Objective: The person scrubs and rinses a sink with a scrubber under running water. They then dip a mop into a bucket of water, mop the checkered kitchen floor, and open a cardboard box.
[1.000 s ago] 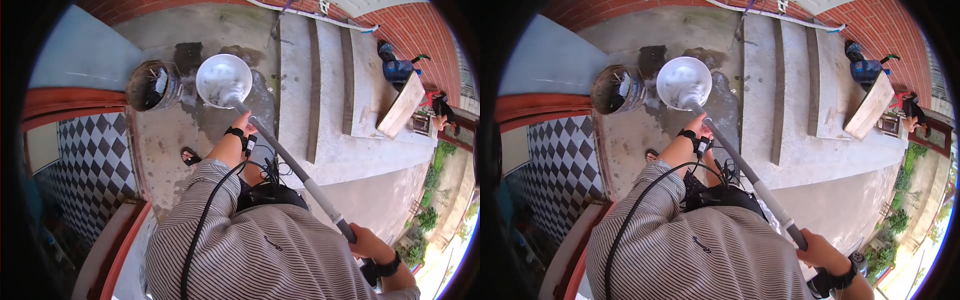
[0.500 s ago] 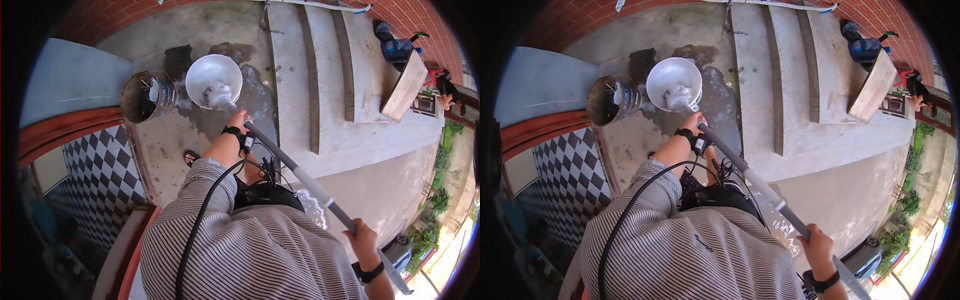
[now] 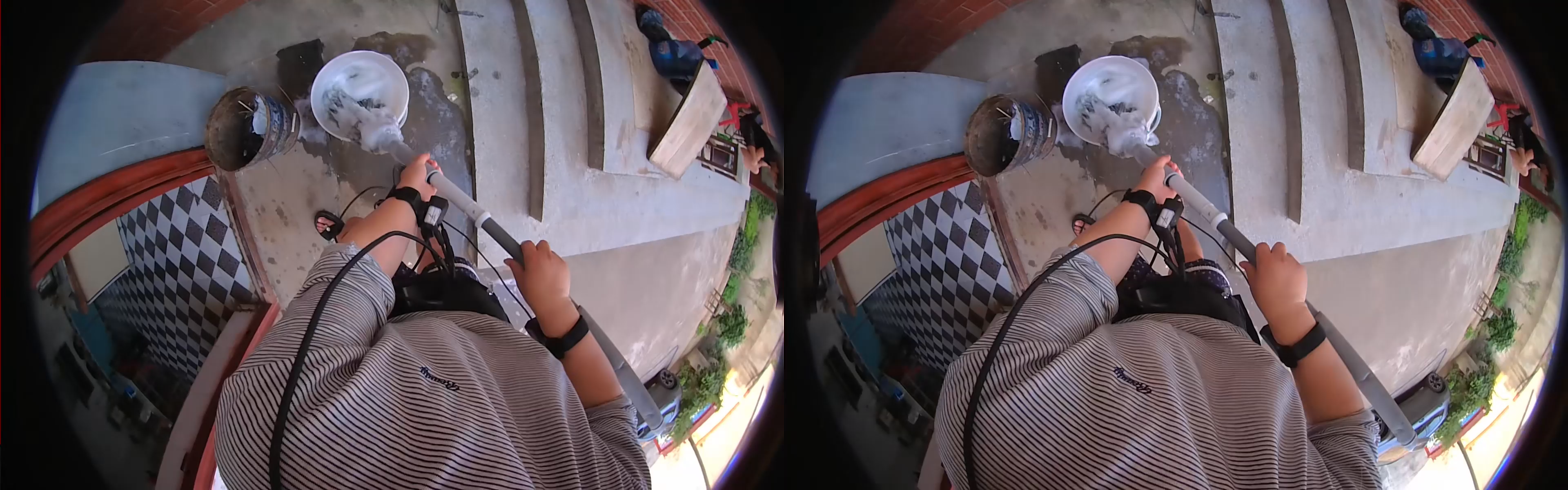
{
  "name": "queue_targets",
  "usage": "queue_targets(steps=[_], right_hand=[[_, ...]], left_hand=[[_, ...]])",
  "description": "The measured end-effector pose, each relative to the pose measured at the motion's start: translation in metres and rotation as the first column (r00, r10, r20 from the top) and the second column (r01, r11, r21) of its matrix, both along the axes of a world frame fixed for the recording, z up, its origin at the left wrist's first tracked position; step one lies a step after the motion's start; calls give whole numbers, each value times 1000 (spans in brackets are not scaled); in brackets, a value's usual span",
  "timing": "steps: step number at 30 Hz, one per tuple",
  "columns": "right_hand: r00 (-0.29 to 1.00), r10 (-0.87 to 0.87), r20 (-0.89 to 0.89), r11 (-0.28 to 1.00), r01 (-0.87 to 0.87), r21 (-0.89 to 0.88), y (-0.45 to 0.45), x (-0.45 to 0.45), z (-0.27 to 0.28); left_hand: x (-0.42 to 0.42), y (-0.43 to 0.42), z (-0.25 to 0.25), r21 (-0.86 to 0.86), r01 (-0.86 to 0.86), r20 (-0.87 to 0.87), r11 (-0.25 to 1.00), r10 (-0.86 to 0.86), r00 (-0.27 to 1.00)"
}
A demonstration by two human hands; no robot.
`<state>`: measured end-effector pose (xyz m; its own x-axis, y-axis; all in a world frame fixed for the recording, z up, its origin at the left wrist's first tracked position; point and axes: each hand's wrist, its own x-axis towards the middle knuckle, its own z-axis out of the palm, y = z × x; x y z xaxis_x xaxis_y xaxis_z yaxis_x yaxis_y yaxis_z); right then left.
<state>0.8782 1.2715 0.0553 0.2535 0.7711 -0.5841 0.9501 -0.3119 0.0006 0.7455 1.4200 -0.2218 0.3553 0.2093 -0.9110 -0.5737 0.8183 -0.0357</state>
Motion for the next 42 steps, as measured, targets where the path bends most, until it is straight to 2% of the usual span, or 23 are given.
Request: queue_targets(steps=[3,9,10,11,12,13,15,16,19,21,22,24,25,27,29,31,32,34,35,38,39,41,42], right_hand=[[1000,16,2,1000,-16,10,1,2,3],[980,-94,-178,984,64,-168,-11,16,-20],[815,-484,-319,846,341,-410,-9,19,-23],[503,-799,-330,578,488,-654,-6,22,-26],[356,-871,-339,482,485,-730,-8,24,-29],[355,-872,-336,479,484,-732,-8,26,-31],[49,-954,-297,289,430,-855,-7,28,-33],[44,-955,-293,283,429,-858,-6,26,-33],[75,-938,-339,337,432,-837,3,15,-40],[480,-785,-393,605,457,-652,7,5,-51],[479,-783,-397,609,458,-648,9,2,-56],[711,-615,-341,748,387,-540,12,-4,-64],[712,-614,-340,748,387,-540,13,-8,-67],[783,-478,-397,857,318,-405,19,-14,-73],[802,-474,-362,843,296,-448,20,-15,-80],[846,-382,-372,922,320,-217,3,-16,-84],[887,-336,-317,926,250,-281,8,-17,-62],[940,-163,-299,962,85,-259,-23,-9,-40],[959,-151,-238,952,76,-297,-38,-5,-25],[997,-72,-31,963,62,-263,-66,-8,20],[999,-37,-4,977,36,-209,-72,-7,28],[997,42,70,973,-25,-229,-79,-4,28],[999,-28,16,957,31,-290,-77,-2,25]], left_hand=[[1,2,11,-15,-17,35,1000,18,999],[-6,-12,10,17,-23,76,1000,22,997],[-8,-15,6,-1,-27,76,1000,27,997],[-8,-17,5,-18,-34,77,999,36,996],[-8,-19,5,-24,-35,77,999,37,996],[-8,-21,5,-15,-62,65,998,62,996],[-8,-23,4,-8,-85,50,996,86,995],[-7,-23,3,4,-82,50,997,81,995],[-3,-23,8,16,-82,53,997,81,995],[-5,-25,12,18,-85,52,996,84,995],[-5,-25,13,-7,-97,42,995,97,994],[-4,-27,11,-33,-110,34,993,111,993],[-5,-29,9,-34,-107,53,994,109,993],[-5,-34,1,-30,-111,74,993,113,991],[-3,-37,-3,11,-69,48,998,68,997],[-1,-37,2,26,-73,10,997,72,997],[-1,-39,-2,20,-63,-12,998,63,998],[0,-39,-3,25,-57,-41,998,58,997],[0,-40,-5,26,-84,-34,996,85,996],[6,-41,-10,61,-72,-133,996,80,988],[7,-42,-8,64,-107,-122,992,114,986],[7,-44,-7,148,-56,-56,987,65,996],[10,-42,-2,100,-9,-135,995,22,991]])
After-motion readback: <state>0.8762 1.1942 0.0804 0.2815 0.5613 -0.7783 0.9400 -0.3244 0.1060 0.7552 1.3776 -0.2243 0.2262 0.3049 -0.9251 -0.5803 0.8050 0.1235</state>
